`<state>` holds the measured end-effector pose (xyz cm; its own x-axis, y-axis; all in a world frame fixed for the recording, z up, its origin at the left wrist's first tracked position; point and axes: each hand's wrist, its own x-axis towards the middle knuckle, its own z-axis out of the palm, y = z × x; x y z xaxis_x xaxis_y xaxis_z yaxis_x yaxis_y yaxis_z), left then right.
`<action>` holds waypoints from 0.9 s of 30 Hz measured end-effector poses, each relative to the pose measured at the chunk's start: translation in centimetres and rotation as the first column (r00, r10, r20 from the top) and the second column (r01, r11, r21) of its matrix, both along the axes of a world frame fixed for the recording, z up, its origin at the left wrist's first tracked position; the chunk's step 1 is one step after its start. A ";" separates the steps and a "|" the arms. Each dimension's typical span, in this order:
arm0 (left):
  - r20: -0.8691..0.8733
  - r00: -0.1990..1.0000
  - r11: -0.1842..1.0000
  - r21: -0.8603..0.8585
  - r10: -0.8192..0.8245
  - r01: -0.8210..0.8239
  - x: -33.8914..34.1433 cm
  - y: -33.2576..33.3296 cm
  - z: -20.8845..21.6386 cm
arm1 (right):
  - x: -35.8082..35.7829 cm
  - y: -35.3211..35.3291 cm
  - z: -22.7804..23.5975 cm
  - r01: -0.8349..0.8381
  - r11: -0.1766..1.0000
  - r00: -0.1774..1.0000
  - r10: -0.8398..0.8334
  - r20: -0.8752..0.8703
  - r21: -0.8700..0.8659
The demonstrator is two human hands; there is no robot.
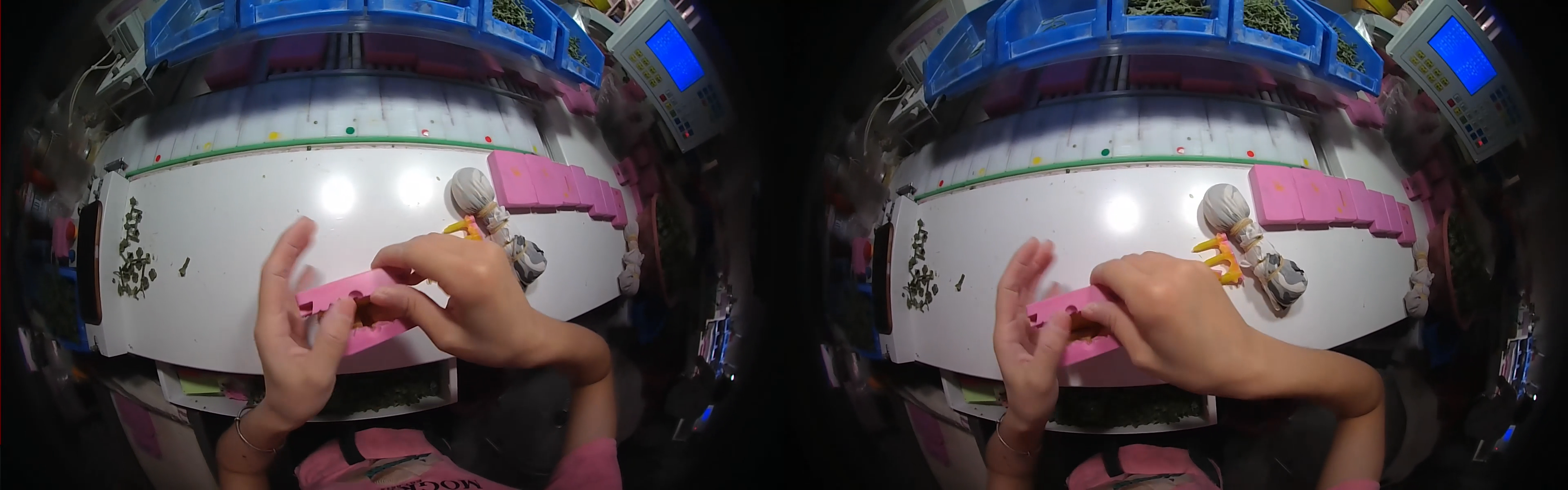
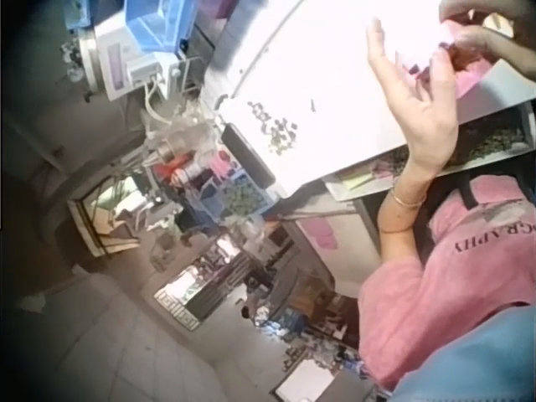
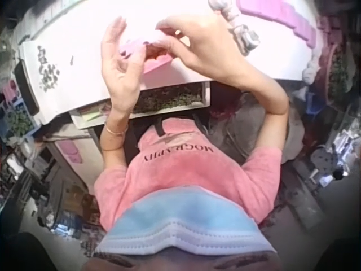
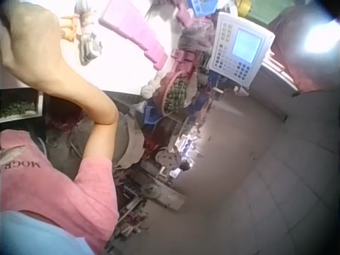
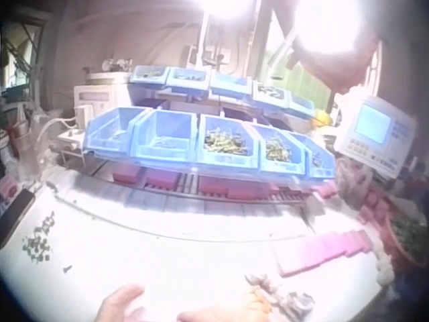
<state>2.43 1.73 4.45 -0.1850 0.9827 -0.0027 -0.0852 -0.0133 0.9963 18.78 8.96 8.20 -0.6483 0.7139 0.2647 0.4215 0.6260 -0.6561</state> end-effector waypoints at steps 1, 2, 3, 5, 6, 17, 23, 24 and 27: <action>-0.001 1.000 1.000 -0.001 -0.002 0.002 0.3 -0.2 -0.2 | 0.2 0.5 -0.3 0.002 1.000 1.000 -0.002 -0.001 -0.001; -0.111 0.994 0.991 0.130 -0.010 0.024 0.4 -0.9 -0.6 | 0.2 1.3 -0.9 0.043 0.995 0.999 -0.045 -0.021 -0.095; -0.221 0.975 0.965 0.253 -0.005 0.062 0.5 -1.8 -1.2 | 0.1 2.3 -1.1 0.081 0.978 0.995 -0.090 -0.037 -0.191; -0.698 0.716 0.902 0.318 0.015 0.291 -0.4 -3.2 -1.9 | -0.5 4.6 -1.1 0.056 0.927 0.995 -0.081 -0.051 -0.371; -0.716 0.694 0.915 0.226 -0.076 0.334 -0.1 -3.1 -2.2 | -0.7 5.2 -1.0 0.055 0.875 0.995 -0.090 -0.052 -0.481; -0.851 0.526 0.915 0.218 0.007 0.340 0.2 -0.1 -4.4 | 9.7 2.6 -6.2 0.289 0.886 0.791 -0.434 0.431 0.362; -0.817 0.568 0.871 0.209 -0.094 0.444 -0.3 3.0 -4.3 | 8.6 1.9 -4.2 0.370 0.924 0.832 -0.376 0.408 0.097; -0.795 0.593 0.866 0.206 -0.123 0.456 -0.4 3.3 -4.3 | 8.7 1.7 -3.5 0.357 0.931 0.839 -0.354 0.412 0.072; -0.773 0.616 0.869 0.192 -0.152 0.456 -0.4 3.5 -4.6 | 8.0 0.1 -1.2 0.290 0.948 0.869 -0.319 0.378 0.132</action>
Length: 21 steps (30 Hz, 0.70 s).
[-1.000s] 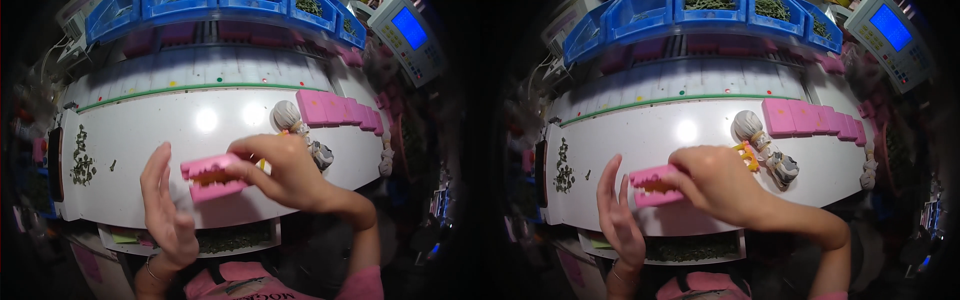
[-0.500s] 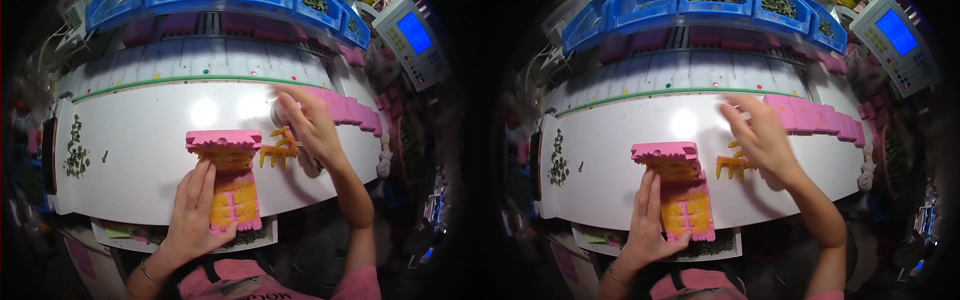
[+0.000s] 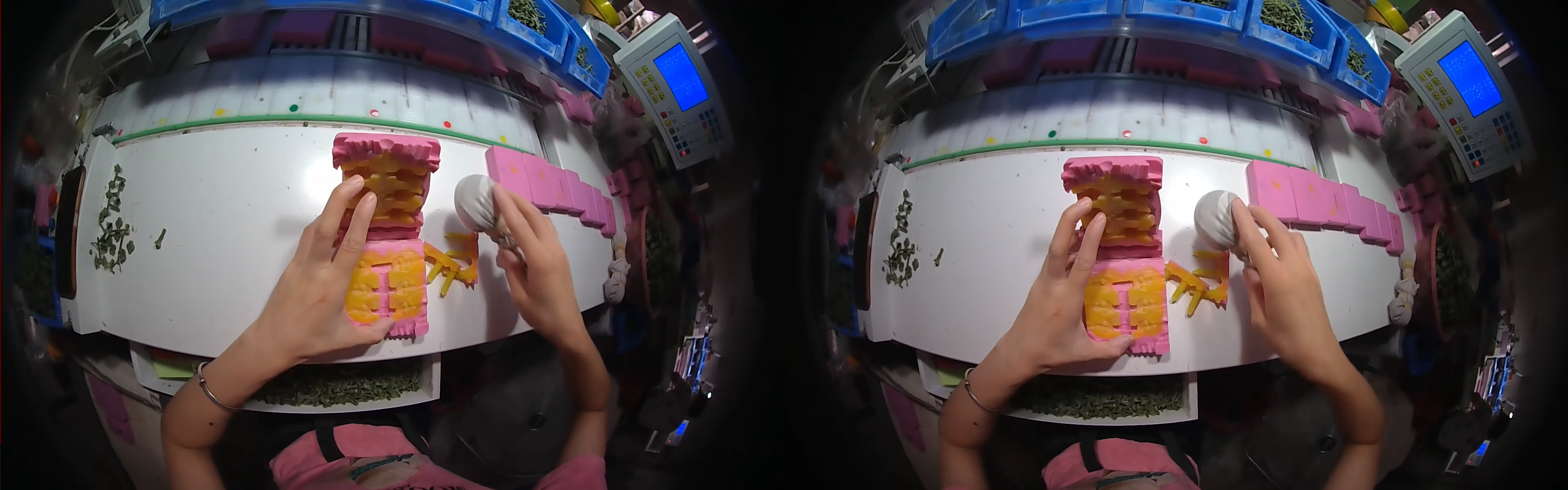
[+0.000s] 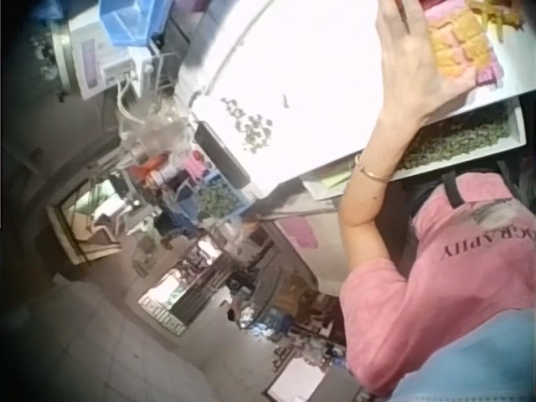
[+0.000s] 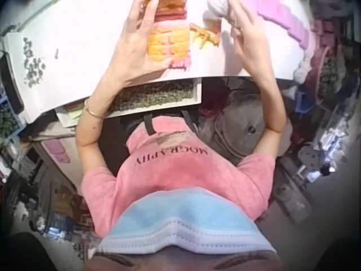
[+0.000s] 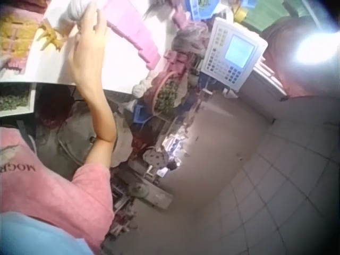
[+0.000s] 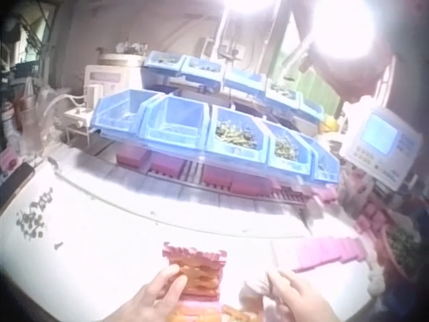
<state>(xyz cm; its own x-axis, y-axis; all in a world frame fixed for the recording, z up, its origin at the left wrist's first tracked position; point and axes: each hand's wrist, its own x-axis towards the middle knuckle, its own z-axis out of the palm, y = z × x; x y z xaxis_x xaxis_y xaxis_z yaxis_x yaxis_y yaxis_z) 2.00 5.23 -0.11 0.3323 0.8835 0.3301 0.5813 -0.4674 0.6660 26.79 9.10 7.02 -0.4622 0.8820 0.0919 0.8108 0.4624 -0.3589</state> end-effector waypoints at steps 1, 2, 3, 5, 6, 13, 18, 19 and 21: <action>-0.013 1.000 1.000 -0.011 0.007 -0.007 -0.2 -0.2 -0.2 | -0.5 -0.8 0.3 -0.049 0.994 0.999 0.051 -0.017 0.094; -0.008 1.000 1.000 -0.013 0.008 -0.008 -0.2 -0.1 -0.1 | -0.9 -1.8 0.6 -0.051 0.994 0.999 0.053 -0.013 0.092; -0.026 1.000 1.000 -0.001 0.015 -0.015 -0.3 -0.2 0.0 | -1.6 -2.8 0.7 -0.055 0.972 0.997 0.067 -0.048 0.227; -0.030 1.000 1.000 0.015 -0.002 0.003 0.2 0.2 0.1 | -2.1 -3.8 -0.1 -0.164 0.940 0.986 0.149 0.072 0.299; -0.023 1.000 0.999 0.036 -0.008 0.008 0.6 0.5 0.2 | -2.1 -3.9 -1.6 -0.269 0.939 0.951 0.224 0.213 0.216; -0.045 0.999 0.999 0.033 0.009 -0.007 0.0 0.0 0.1 | -3.5 -3.5 0.0 -0.314 0.920 0.935 0.256 0.246 0.235; -0.028 1.000 0.998 0.064 0.001 0.001 0.8 0.3 0.1 | -2.9 -5.6 -2.0 -0.307 0.935 0.909 0.233 0.347 0.179; -0.037 0.999 0.998 0.055 0.003 -0.001 0.6 0.1 0.0 | -3.0 -5.6 -1.6 -0.306 0.936 0.912 0.236 0.337 0.174; -0.057 0.998 0.999 0.043 0.009 -0.006 0.0 -0.3 -0.1 | -3.1 -5.4 -0.7 -0.266 0.954 0.954 0.240 0.179 0.136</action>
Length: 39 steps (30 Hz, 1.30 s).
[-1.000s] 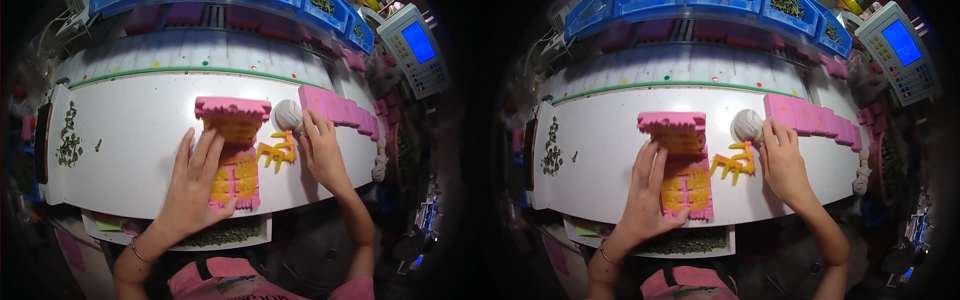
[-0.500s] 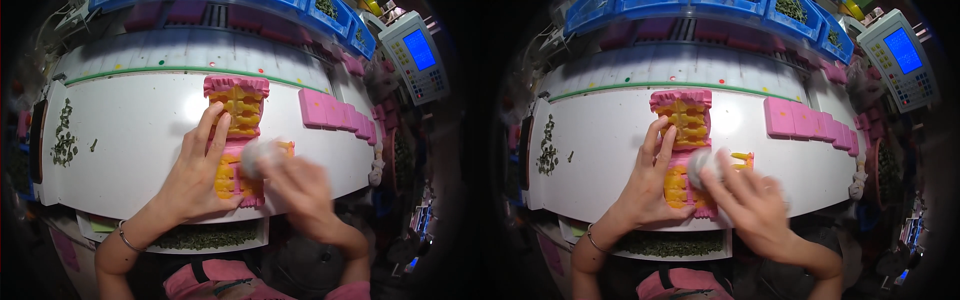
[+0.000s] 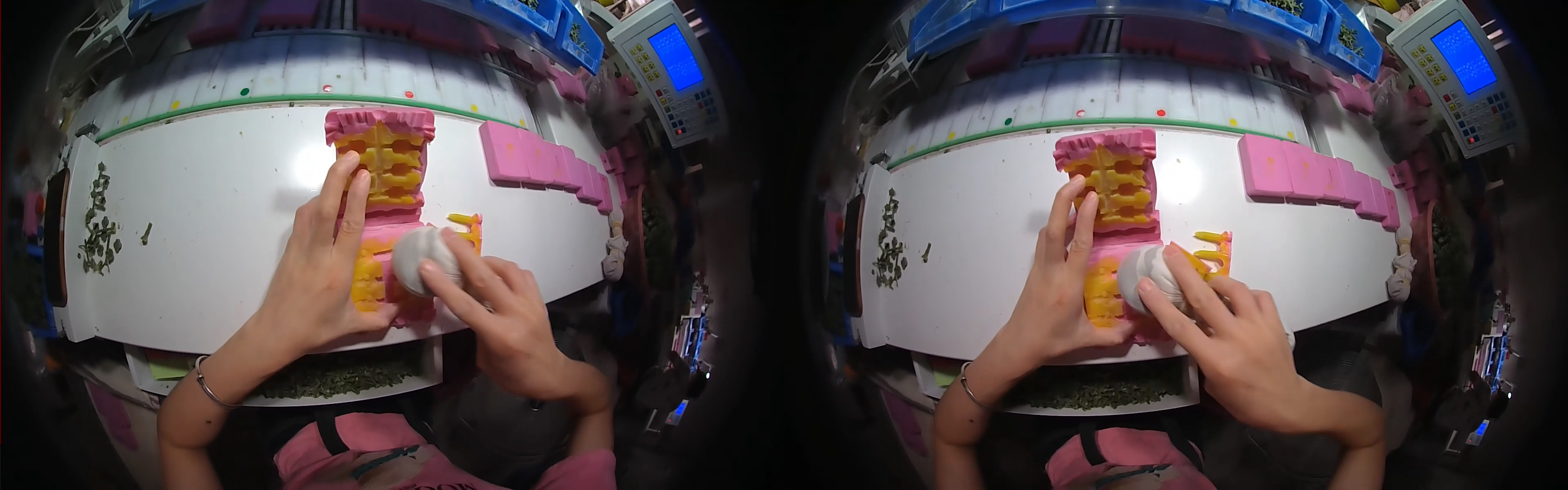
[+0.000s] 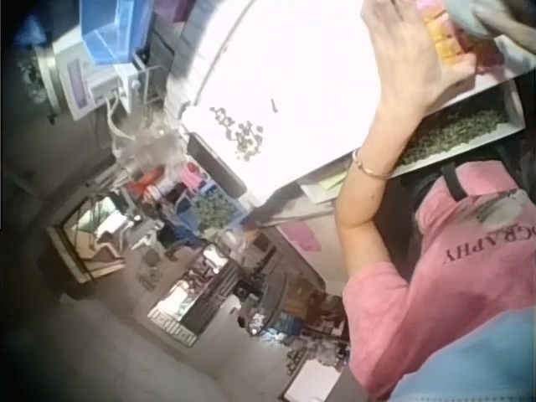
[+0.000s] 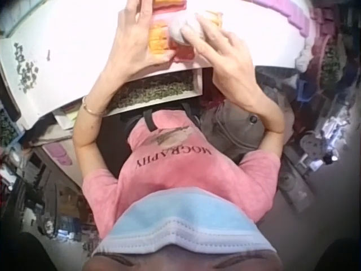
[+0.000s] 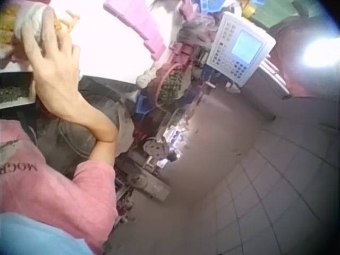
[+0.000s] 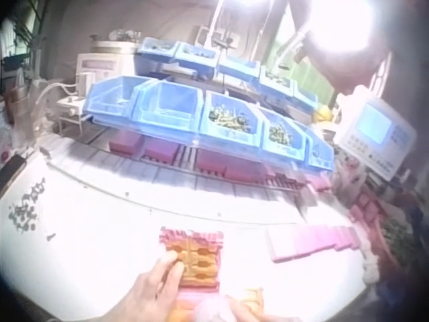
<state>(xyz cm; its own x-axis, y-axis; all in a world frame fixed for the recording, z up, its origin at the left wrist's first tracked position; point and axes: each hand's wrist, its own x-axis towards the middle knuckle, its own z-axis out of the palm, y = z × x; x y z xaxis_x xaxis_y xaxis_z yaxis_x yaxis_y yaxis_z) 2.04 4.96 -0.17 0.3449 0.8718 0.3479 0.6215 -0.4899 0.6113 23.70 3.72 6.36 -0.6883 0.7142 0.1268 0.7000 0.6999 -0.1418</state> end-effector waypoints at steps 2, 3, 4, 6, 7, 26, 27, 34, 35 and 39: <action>0.000 1.000 1.000 0.003 0.008 -0.008 0.4 0.2 0.0 | 0.5 -1.0 -0.2 -0.003 0.998 1.000 0.002 0.018 0.060; 0.002 1.000 1.000 0.016 -0.013 0.012 0.5 0.4 0.1 | 0.8 -1.7 -0.5 -0.007 0.993 0.999 0.003 0.034 0.121; 0.000 0.999 0.999 0.028 -0.039 0.039 0.5 0.6 0.2 | 0.4 -2.0 -2.0 0.009 1.000 0.997 -0.011 0.081 0.024; 0.020 0.994 0.994 -0.022 -0.106 0.106 -0.3 0.8 0.3 | 1.1 -2.2 -1.6 -0.002 1.000 0.993 0.000 0.115 0.021; 0.046 0.985 0.983 -0.073 -0.167 0.170 -0.7 0.8 0.3 | 1.0 -2.1 -1.1 -0.017 1.000 0.988 0.015 0.152 0.016; -0.057 0.983 0.985 0.003 -0.173 0.173 -0.7 1.9 0.9 | -1.7 1.2 -1.3 -0.150 0.984 0.984 0.140 0.109 0.095; -0.060 0.982 0.984 0.009 -0.177 0.178 -0.7 2.0 1.2 | -1.3 1.5 -0.7 -0.145 0.984 0.985 0.134 0.109 0.102; -0.224 0.950 0.969 -0.167 -0.219 0.184 -1.1 3.0 3.4 | 0.5 4.4 2.4 0.028 0.993 0.981 -0.049 -0.186 -0.115; -0.242 0.934 0.950 -0.235 -0.263 0.207 -1.2 3.2 4.0 | 0.7 4.7 2.5 0.067 0.998 0.972 -0.070 -0.225 -0.019; -0.247 0.897 0.904 -0.323 -0.366 0.280 -1.3 2.8 4.2 | 0.6 5.9 0.3 0.003 0.981 0.977 0.038 -0.208 0.193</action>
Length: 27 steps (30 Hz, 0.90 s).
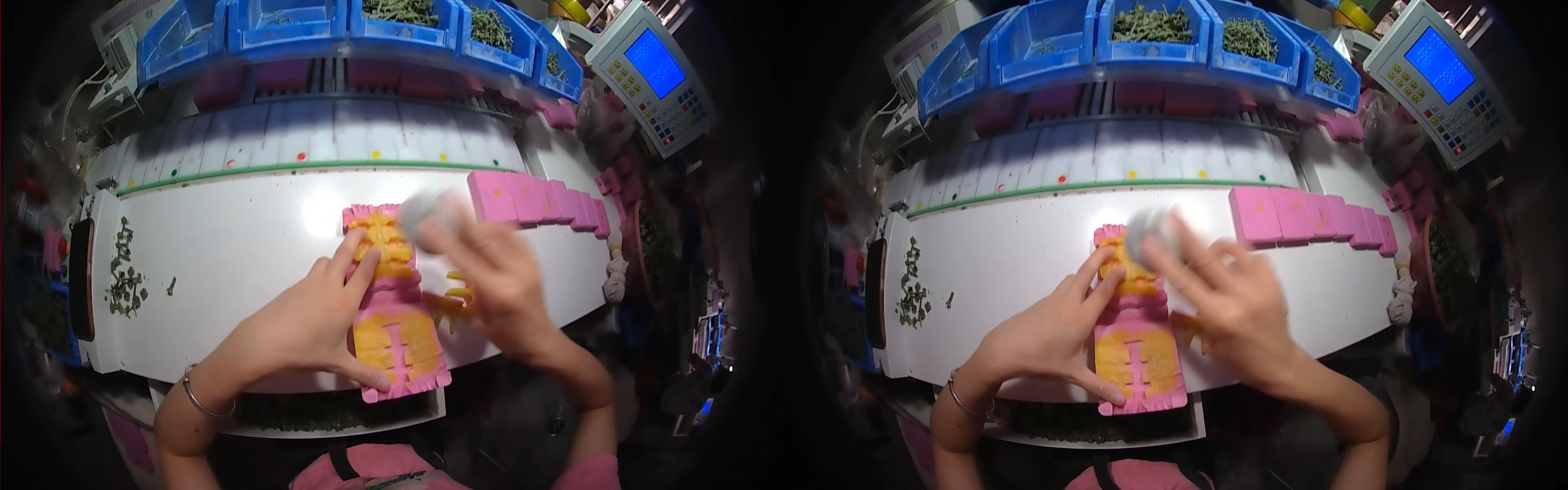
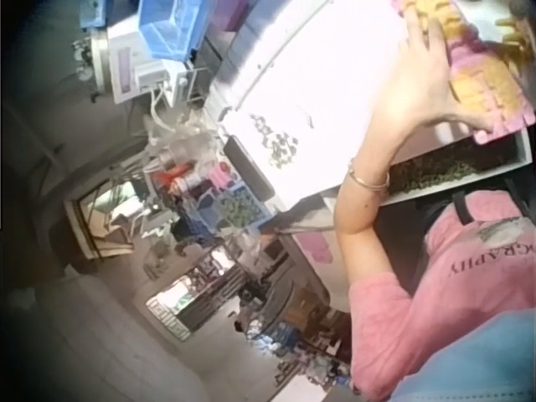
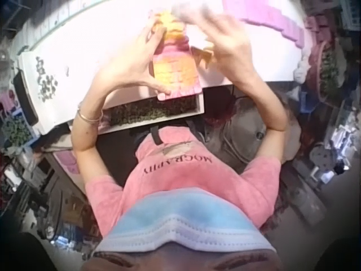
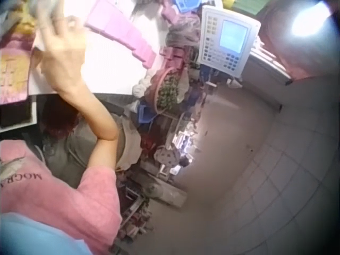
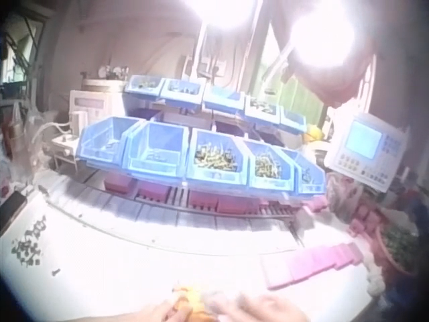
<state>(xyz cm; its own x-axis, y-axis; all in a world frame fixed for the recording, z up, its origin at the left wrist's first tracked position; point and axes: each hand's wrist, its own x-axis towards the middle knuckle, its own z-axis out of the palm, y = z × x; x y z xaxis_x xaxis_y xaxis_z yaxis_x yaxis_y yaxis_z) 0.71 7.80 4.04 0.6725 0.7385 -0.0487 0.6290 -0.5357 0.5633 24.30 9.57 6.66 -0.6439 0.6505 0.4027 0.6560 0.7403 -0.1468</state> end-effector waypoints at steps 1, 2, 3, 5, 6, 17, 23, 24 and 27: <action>0.001 1.000 1.000 0.009 0.003 -0.003 0.1 -0.1 0.1 | -0.1 -0.4 -1.6 -0.029 0.998 0.969 0.044 0.245 -0.062; -0.003 1.000 1.000 0.019 0.002 -0.002 0.1 -0.2 0.2 | -0.9 -0.7 -3.1 0.057 0.996 0.971 -0.039 0.234 -0.071; -0.028 1.000 1.000 -0.007 0.000 0.000 0.0 -0.3 0.4 | -0.6 -0.7 -3.0 0.057 0.993 0.962 -0.027 0.272 -0.103; -0.094 0.996 1.000 -0.021 -0.001 -0.001 0.2 -0.4 0.7 | -0.7 -0.5 -1.4 0.053 0.989 0.951 -0.008 0.309 -0.135; -0.095 0.995 1.000 -0.018 0.000 -0.002 0.3 -0.6 0.8 | -0.6 0.2 -0.8 0.030 0.981 0.959 0.027 0.283 -0.193; 0.118 0.980 0.983 0.065 0.163 -0.171 0.6 -1.7 -1.4 | -1.5 2.6 -1.6 0.044 0.956 0.950 0.050 0.309 -0.290; 0.038 0.969 0.968 -0.068 0.244 -0.241 0.9 -2.1 -1.6 | -1.9 2.4 0.4 -0.001 0.968 0.931 0.093 0.353 -0.252; 0.037 0.967 0.967 -0.067 0.250 -0.248 1.0 -2.3 -1.5 | -1.9 2.6 0.0 -0.008 0.968 0.931 0.099 0.352 -0.252; -0.042 0.964 0.964 -0.034 0.264 -0.265 1.3 -2.2 -1.1 | -1.7 3.0 -1.4 0.011 0.973 0.918 0.081 0.389 -0.229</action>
